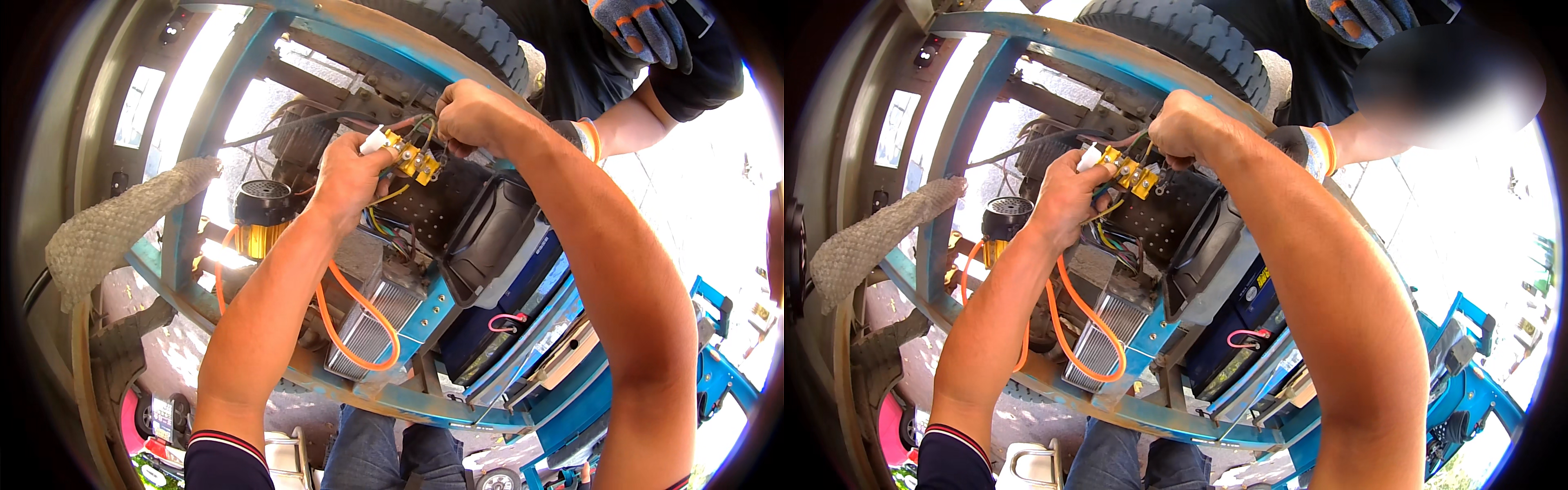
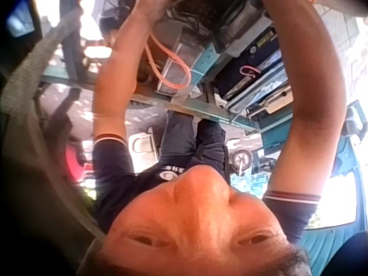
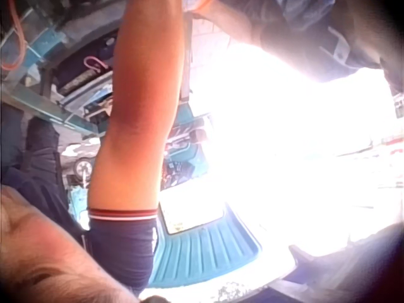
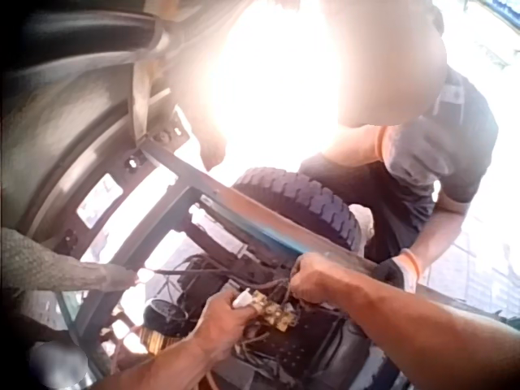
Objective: The person connects wires to a yellow terminal block and a silver heatsink component inside the frame of a blue three-wheeled vehicle. They then pick up an orange cylindrical component with wires and connect it to the terminal block, securing the connections.
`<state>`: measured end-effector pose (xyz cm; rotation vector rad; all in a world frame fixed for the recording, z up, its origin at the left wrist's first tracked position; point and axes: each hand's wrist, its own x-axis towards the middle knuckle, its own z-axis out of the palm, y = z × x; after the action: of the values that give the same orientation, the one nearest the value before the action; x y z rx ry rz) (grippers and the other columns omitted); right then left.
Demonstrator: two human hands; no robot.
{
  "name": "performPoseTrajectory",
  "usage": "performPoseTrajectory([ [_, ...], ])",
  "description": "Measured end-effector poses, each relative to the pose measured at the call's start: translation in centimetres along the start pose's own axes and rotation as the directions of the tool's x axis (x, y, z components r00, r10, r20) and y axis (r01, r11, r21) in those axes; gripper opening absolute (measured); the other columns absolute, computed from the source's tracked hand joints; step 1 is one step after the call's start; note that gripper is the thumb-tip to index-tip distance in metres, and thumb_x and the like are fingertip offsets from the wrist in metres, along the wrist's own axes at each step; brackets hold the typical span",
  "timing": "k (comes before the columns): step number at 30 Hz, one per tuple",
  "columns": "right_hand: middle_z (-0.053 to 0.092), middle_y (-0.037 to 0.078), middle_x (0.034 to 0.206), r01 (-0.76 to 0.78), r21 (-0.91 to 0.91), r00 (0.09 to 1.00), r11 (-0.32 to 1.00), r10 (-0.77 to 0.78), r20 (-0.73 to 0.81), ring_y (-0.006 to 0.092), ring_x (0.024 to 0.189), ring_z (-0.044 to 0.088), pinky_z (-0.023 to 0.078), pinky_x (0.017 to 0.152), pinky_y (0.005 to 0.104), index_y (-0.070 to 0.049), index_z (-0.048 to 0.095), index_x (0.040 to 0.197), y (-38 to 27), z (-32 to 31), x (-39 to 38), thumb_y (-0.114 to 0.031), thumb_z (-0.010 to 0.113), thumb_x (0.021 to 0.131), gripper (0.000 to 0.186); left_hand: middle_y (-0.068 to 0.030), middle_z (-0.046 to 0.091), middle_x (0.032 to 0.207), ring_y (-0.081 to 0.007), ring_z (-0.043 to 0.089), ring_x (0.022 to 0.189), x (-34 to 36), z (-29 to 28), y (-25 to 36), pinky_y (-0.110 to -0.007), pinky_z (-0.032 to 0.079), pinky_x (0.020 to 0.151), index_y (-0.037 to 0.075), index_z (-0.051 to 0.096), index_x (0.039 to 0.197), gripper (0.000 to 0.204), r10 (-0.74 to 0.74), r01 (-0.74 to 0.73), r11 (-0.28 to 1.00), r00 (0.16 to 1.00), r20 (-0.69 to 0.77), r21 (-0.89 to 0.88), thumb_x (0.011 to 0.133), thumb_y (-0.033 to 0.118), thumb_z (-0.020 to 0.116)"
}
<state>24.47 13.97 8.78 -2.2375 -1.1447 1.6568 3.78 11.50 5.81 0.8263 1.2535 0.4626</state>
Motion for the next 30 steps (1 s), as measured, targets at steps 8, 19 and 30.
performPoseTrajectory([
  [8, 0.063, 0.007, 0.072, 0.05, -0.098, 0.999, 0.994, -0.05, 0.002, 0.0154, 0.056, 0.059, 0.047, 0.047, 0.0304, 0.0, 0.063, 0.091, 0.0, -0.1, 0.1, -0.003, 0.064, 0.082, 0.01, -0.0024, 0.061, 0.094, -0.0088, 0.057, 0.077, -0.7, -0.1, 0.3, -0.025, 0.05, 0.061, 0.005, 0.059, 0.107, 0.02, -0.022, 0.022, 0.999, 1.0, -0.004, 0.035, 0.093, 0.012, 0.071],
  [19, 0.062, 0.004, 0.074, 0.068, 0.06, 0.989, 0.996, -0.076, 0.131, 0.0117, 0.055, 0.057, 0.046, 0.047, 0.028, -0.001, 0.068, 0.111, -0.2, -0.3, -1.0, 0.0, 0.059, 0.079, 0.034, -0.0035, 0.062, 0.094, -0.0081, 0.057, 0.068, -0.9, -0.6, -0.2, -0.023, 0.052, 0.06, 0.003, 0.055, 0.111, 0.022, -0.006, 0.007, 1.0, 0.997, 0.08, -0.013, 0.098, 0.012, 0.07],
  [30, 0.058, 0.003, 0.072, 0.017, 0.077, 0.98, 0.997, -0.032, 0.195, 0.0103, 0.049, 0.05, 0.036, 0.041, 0.0269, -0.004, 0.066, 0.1, 0.1, -0.4, 0.4, -0.005, 0.056, 0.081, 0.021, -0.002, 0.062, 0.097, -0.0085, 0.061, 0.072, -1.0, -1.0, -0.1, -0.022, 0.053, 0.063, 0.005, 0.054, 0.115, 0.023, 0.017, -0.009, 0.999, 0.983, 0.184, -0.043, 0.099, 0.011, 0.068],
])
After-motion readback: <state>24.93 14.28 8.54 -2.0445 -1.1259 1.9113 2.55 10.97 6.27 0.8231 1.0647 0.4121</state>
